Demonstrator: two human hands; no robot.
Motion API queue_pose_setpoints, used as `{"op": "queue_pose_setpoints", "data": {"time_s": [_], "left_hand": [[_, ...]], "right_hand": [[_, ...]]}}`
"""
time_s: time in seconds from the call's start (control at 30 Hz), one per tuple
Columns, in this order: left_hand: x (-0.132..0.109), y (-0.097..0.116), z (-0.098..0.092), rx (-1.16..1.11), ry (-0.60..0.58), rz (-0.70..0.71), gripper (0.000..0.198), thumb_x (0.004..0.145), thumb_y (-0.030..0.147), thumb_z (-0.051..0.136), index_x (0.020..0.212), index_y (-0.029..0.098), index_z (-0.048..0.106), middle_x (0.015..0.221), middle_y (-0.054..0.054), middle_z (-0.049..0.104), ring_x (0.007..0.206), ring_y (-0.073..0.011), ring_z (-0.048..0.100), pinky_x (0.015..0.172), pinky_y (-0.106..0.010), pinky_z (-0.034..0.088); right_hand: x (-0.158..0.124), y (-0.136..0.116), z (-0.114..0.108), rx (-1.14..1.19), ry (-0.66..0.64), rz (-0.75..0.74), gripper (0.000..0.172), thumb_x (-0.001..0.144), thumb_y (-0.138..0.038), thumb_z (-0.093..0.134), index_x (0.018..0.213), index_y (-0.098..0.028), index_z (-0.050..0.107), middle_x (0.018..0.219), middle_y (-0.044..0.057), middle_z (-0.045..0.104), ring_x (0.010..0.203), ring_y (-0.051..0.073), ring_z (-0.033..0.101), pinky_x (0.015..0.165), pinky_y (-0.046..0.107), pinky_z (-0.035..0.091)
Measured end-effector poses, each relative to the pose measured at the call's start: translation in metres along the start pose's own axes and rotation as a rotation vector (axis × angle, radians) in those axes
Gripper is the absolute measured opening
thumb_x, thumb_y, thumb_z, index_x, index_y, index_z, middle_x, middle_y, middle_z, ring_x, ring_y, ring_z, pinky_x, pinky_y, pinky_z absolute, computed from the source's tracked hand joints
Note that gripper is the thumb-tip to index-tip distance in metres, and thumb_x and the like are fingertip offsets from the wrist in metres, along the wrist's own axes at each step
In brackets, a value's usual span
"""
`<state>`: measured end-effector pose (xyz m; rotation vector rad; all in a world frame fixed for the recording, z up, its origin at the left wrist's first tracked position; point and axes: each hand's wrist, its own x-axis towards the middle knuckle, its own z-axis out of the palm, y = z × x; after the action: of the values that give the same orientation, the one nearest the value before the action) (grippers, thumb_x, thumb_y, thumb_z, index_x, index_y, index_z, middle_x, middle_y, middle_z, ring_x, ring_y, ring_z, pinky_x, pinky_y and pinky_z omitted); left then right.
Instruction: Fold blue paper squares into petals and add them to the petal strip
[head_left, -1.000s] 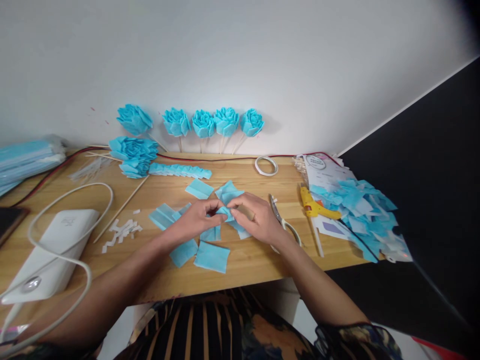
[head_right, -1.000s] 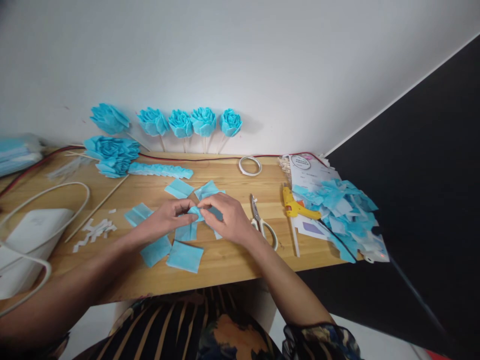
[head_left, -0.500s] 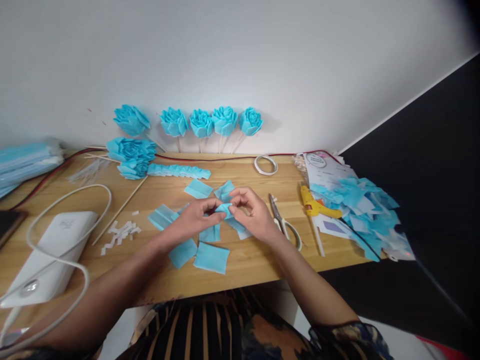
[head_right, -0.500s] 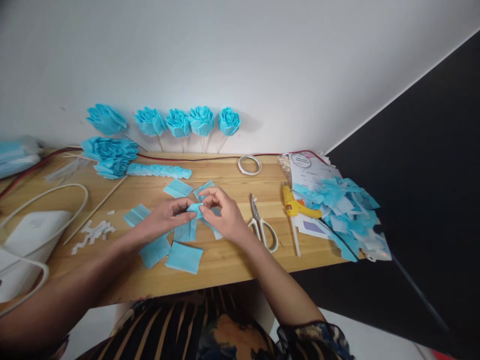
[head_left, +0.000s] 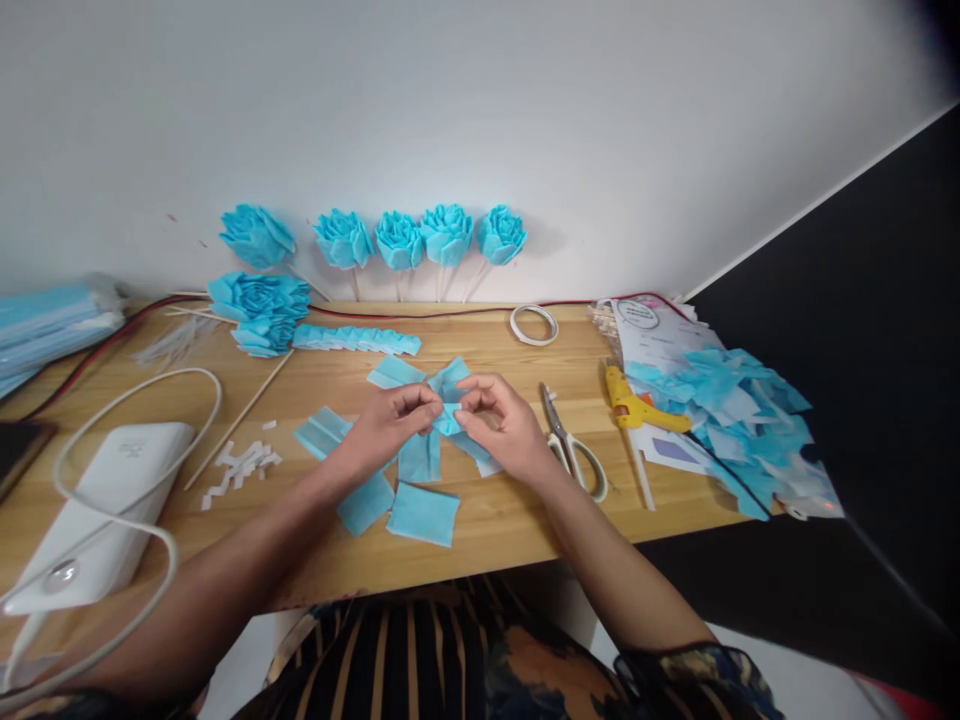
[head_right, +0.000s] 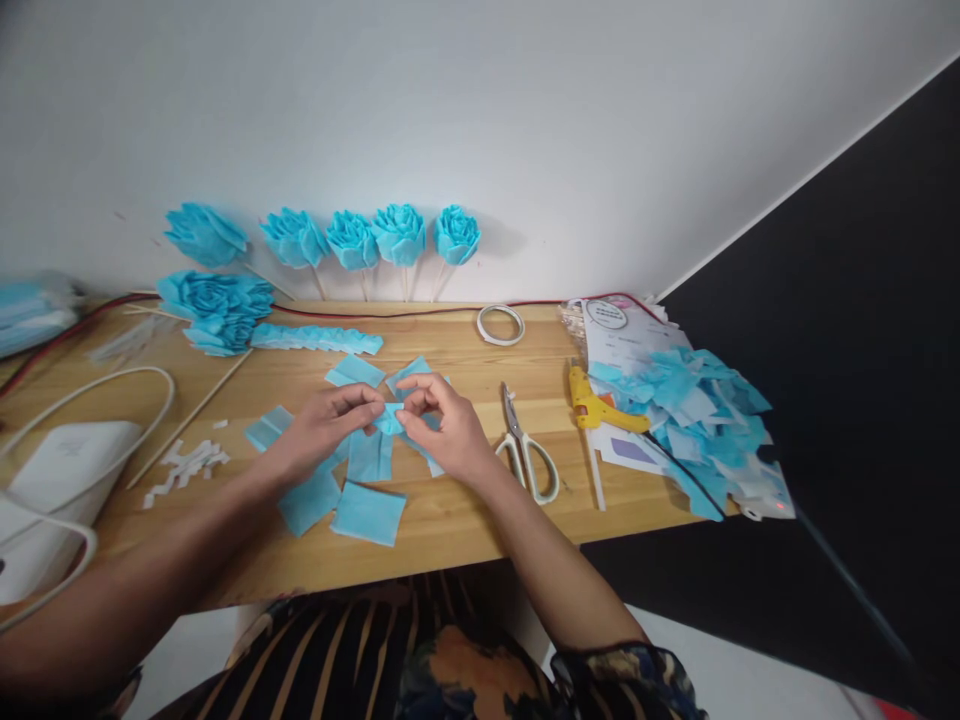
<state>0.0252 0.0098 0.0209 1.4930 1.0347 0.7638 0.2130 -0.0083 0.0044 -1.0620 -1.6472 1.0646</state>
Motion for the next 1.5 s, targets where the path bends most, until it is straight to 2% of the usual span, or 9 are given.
{"op": "queue_pose_setpoints", "data": {"time_s": [0.17, 0.33, 0.6, 0.7, 0.9, 1.2, 1.3, 1.4, 1.5], "left_hand": [[-0.002, 0.006, 0.002, 0.033, -0.030, -0.030, 0.029, 0.083, 0.044, 0.053, 0.074, 0.016, 0.057, 0.068, 0.001, 0.053, 0.067, -0.0129, 0.050, 0.064, -0.025, 0.041], [-0.001, -0.004, 0.003, 0.017, -0.091, 0.019, 0.026, 0.079, 0.041, 0.058, 0.082, 0.015, 0.059, 0.078, -0.001, 0.058, 0.076, -0.0148, 0.053, 0.070, -0.027, 0.043], [-0.001, -0.005, 0.002, 0.047, -0.070, -0.017, 0.024, 0.079, 0.039, 0.058, 0.077, 0.015, 0.059, 0.072, 0.001, 0.056, 0.067, -0.0128, 0.051, 0.065, -0.026, 0.041], [-0.001, -0.004, 0.002, -0.007, -0.055, -0.027, 0.025, 0.079, 0.040, 0.058, 0.076, 0.015, 0.057, 0.071, 0.001, 0.056, 0.066, -0.0122, 0.050, 0.063, -0.025, 0.040], [-0.003, -0.002, 0.003, 0.018, -0.031, -0.023, 0.027, 0.079, 0.042, 0.057, 0.078, 0.015, 0.058, 0.069, 0.002, 0.054, 0.064, -0.0114, 0.048, 0.061, -0.024, 0.039], [-0.002, -0.003, 0.004, 0.096, -0.001, -0.009, 0.026, 0.077, 0.041, 0.057, 0.076, 0.015, 0.059, 0.068, 0.002, 0.056, 0.064, -0.0122, 0.050, 0.061, -0.024, 0.040], [-0.003, -0.005, 0.003, 0.074, 0.015, -0.017, 0.026, 0.077, 0.042, 0.059, 0.077, 0.016, 0.060, 0.069, 0.001, 0.059, 0.064, -0.0130, 0.051, 0.060, -0.024, 0.041], [-0.005, -0.005, 0.001, 0.027, 0.025, -0.061, 0.027, 0.077, 0.044, 0.062, 0.079, 0.017, 0.061, 0.070, 0.000, 0.061, 0.064, -0.0138, 0.053, 0.059, -0.025, 0.042], [-0.006, -0.004, 0.003, 0.005, 0.043, -0.064, 0.029, 0.075, 0.046, 0.065, 0.080, 0.018, 0.062, 0.071, 0.000, 0.062, 0.063, -0.0142, 0.053, 0.059, -0.025, 0.043]], "right_hand": [[-0.001, 0.003, 0.002, -0.007, 0.019, -0.008, 0.025, 0.085, -0.023, 0.059, 0.109, -0.024, 0.054, 0.077, -0.002, 0.060, 0.074, 0.012, 0.060, 0.073, 0.027, 0.048], [-0.001, 0.004, 0.005, -0.010, 0.021, -0.014, 0.025, 0.084, -0.023, 0.060, 0.108, -0.024, 0.054, 0.076, -0.003, 0.059, 0.071, 0.011, 0.058, 0.073, 0.027, 0.048], [-0.003, -0.001, 0.001, 0.029, 0.010, 0.038, 0.023, 0.089, -0.030, 0.055, 0.111, -0.023, 0.056, 0.078, -0.001, 0.061, 0.074, 0.013, 0.059, 0.068, 0.026, 0.046], [-0.002, -0.004, -0.003, 0.086, 0.023, 0.057, 0.024, 0.093, -0.035, 0.049, 0.111, -0.021, 0.059, 0.080, 0.001, 0.063, 0.077, 0.014, 0.061, 0.072, 0.027, 0.047], [-0.002, -0.006, -0.003, -0.028, -0.051, 0.089, 0.019, 0.088, -0.035, 0.056, 0.081, -0.018, 0.061, 0.070, -0.002, 0.055, 0.066, 0.011, 0.051, 0.062, 0.023, 0.040], [0.000, -0.004, 0.002, -0.175, -0.021, -0.002, 0.011, 0.084, -0.024, 0.056, 0.075, -0.018, 0.060, 0.069, -0.002, 0.058, 0.067, 0.011, 0.053, 0.064, 0.022, 0.041], [-0.003, -0.011, -0.015, -0.205, 0.029, -0.031, 0.014, 0.086, -0.026, 0.054, 0.088, -0.019, 0.067, 0.081, 0.000, 0.066, 0.075, 0.013, 0.060, 0.073, 0.025, 0.046], [-0.013, -0.017, -0.052, -0.237, 0.236, 0.020, 0.023, 0.087, -0.033, 0.054, 0.101, -0.021, 0.068, 0.088, 0.003, 0.070, 0.081, 0.016, 0.064, 0.072, 0.027, 0.049], [-0.027, -0.012, -0.093, -0.308, 0.422, 0.114, 0.029, 0.086, -0.038, 0.055, 0.102, -0.018, 0.068, 0.082, 0.004, 0.070, 0.070, 0.016, 0.064, 0.064, 0.027, 0.050]]}}
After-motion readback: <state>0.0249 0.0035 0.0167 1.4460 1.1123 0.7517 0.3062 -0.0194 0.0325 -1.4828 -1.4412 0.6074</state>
